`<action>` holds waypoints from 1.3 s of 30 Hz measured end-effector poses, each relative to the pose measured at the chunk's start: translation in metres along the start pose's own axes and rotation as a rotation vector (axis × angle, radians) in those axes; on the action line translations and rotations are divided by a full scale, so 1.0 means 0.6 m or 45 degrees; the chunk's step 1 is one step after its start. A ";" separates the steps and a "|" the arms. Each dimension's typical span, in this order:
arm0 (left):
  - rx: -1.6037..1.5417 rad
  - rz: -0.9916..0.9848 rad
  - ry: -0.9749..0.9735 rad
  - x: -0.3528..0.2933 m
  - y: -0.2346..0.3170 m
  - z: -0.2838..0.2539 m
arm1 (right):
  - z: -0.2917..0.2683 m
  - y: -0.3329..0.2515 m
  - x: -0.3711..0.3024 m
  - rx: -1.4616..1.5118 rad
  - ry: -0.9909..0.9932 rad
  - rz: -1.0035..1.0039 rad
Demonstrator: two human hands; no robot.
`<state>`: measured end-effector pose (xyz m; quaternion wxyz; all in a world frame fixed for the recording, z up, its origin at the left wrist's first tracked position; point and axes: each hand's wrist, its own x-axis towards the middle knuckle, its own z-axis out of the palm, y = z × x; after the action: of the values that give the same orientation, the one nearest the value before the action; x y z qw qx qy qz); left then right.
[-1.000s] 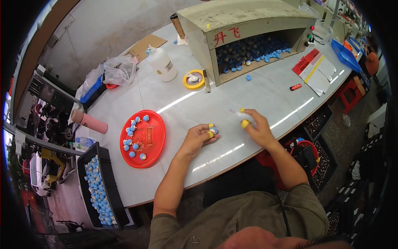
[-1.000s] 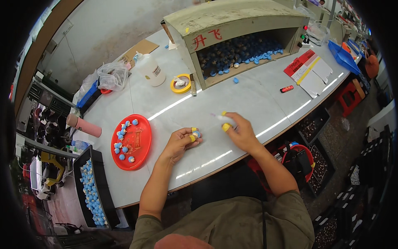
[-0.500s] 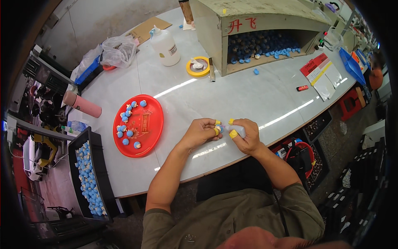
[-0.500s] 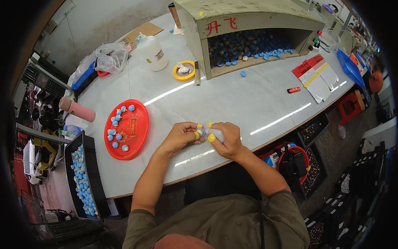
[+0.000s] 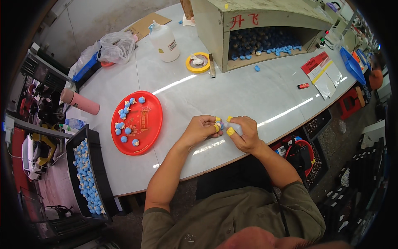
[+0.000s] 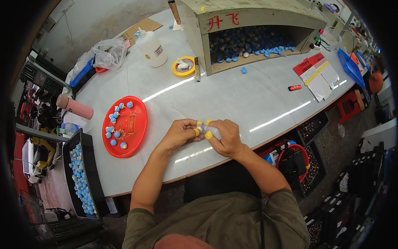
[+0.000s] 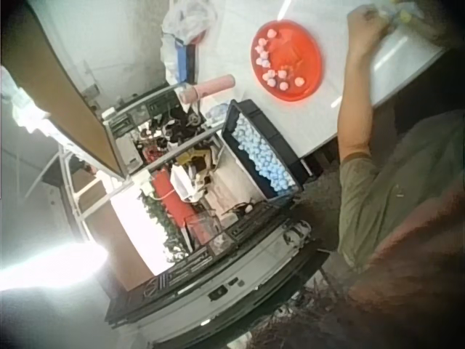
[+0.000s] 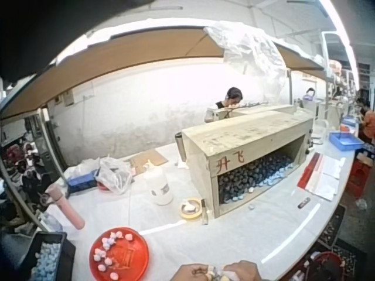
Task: The person repeatedly picks small blue and yellow components from a wooden box, applies glue from a small bottle to the yellow pieces, and presses them together to form small decorative items. The finished items are placed on a red plate on the table.
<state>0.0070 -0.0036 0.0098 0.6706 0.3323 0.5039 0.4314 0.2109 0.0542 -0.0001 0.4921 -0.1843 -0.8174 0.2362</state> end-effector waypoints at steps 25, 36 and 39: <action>-0.115 -0.013 0.111 -0.004 0.009 0.004 | -0.003 -0.014 -0.002 -0.183 0.014 -0.129; -0.049 0.000 0.097 -0.002 0.004 0.001 | 0.001 -0.009 -0.002 -0.173 0.016 -0.109; -0.062 -0.004 0.101 -0.003 0.005 0.002 | 0.000 -0.012 0.000 -0.184 0.000 -0.100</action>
<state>0.0070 -0.0042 0.0134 0.6587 0.2977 0.5197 0.4553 0.2105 0.0483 0.0039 0.4865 -0.1872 -0.8388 0.1572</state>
